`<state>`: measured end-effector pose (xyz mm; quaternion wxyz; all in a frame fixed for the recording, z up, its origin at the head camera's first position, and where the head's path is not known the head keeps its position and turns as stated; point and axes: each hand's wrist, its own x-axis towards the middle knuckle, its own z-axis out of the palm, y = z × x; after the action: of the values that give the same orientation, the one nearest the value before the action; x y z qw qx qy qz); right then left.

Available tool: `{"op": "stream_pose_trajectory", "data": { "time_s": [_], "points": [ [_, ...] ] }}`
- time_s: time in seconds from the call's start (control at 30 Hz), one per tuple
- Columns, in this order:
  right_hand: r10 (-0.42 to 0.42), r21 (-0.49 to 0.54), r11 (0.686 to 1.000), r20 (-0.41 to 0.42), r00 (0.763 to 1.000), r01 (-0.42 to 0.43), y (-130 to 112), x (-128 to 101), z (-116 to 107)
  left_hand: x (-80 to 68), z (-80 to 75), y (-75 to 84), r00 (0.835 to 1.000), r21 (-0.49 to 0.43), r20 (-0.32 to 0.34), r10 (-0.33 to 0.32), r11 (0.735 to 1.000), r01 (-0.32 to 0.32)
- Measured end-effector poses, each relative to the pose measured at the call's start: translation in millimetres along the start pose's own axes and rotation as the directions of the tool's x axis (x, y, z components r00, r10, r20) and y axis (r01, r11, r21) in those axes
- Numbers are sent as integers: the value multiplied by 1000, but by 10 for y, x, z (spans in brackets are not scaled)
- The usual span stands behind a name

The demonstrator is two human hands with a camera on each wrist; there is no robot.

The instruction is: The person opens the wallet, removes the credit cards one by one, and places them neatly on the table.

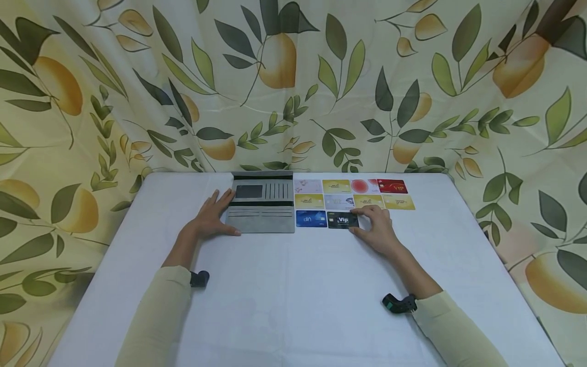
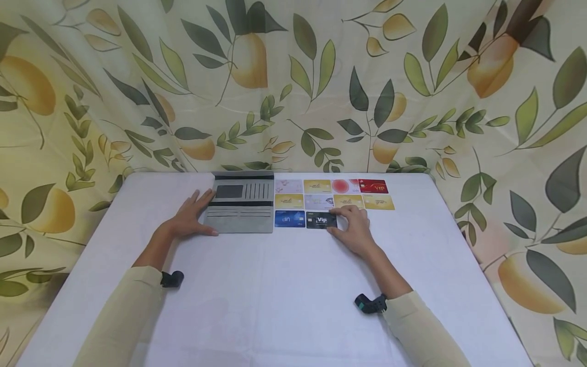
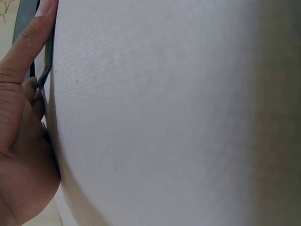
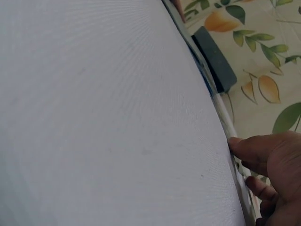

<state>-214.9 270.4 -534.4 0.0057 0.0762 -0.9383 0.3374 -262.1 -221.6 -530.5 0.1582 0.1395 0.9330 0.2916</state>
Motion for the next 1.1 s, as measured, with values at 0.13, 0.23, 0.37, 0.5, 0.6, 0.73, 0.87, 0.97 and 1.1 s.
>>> {"op": "stream_pose_trajectory", "data": {
  "time_s": [0.13, 0.23, 0.37, 0.5, 0.6, 0.73, 0.87, 0.97, 1.1],
  "points": [
    [2, 2, 1000, -4, 1000, -2, 9, -7, 5, -2, 3, -5, 1000, 5, -4, 6, 1000, -6],
    [3, -1, 1000, -12, 1000, -3, 13, -7, 12, -1, 6, -6, 1000, 8, -6, 11, 1000, -10],
    [-9, -12, 1000, -24, 1000, 9, 18, -6, 21, -11, 8, -2, 1000, 9, -6, 17, 1000, -16],
    [-25, -20, 1000, -37, 999, 24, 30, -5, 27, -24, 2, 5, 1000, 1, -10, 18, 1000, -18],
    [-24, -26, 999, -43, 999, 23, 41, -4, 32, -22, 7, 10, 1000, -1, -11, 18, 1000, -18],
    [-11, -30, 999, -44, 999, 9, 39, -7, 45, -16, 19, 10, 1000, 8, -12, 10, 1000, -10],
    [0, -30, 1000, -45, 999, -1, 30, -5, 55, -18, 19, 16, 1000, 18, -12, 5, 1000, -4],
    [2, -30, 1000, -45, 999, -4, 26, -6, 57, -20, 17, 19, 1000, 20, -10, 5, 1000, -5],
    [-1, -34, 999, -48, 999, 0, 15, -10, 47, -11, 22, 20, 1000, 16, -9, 8, 1000, -8]
  ]
}}
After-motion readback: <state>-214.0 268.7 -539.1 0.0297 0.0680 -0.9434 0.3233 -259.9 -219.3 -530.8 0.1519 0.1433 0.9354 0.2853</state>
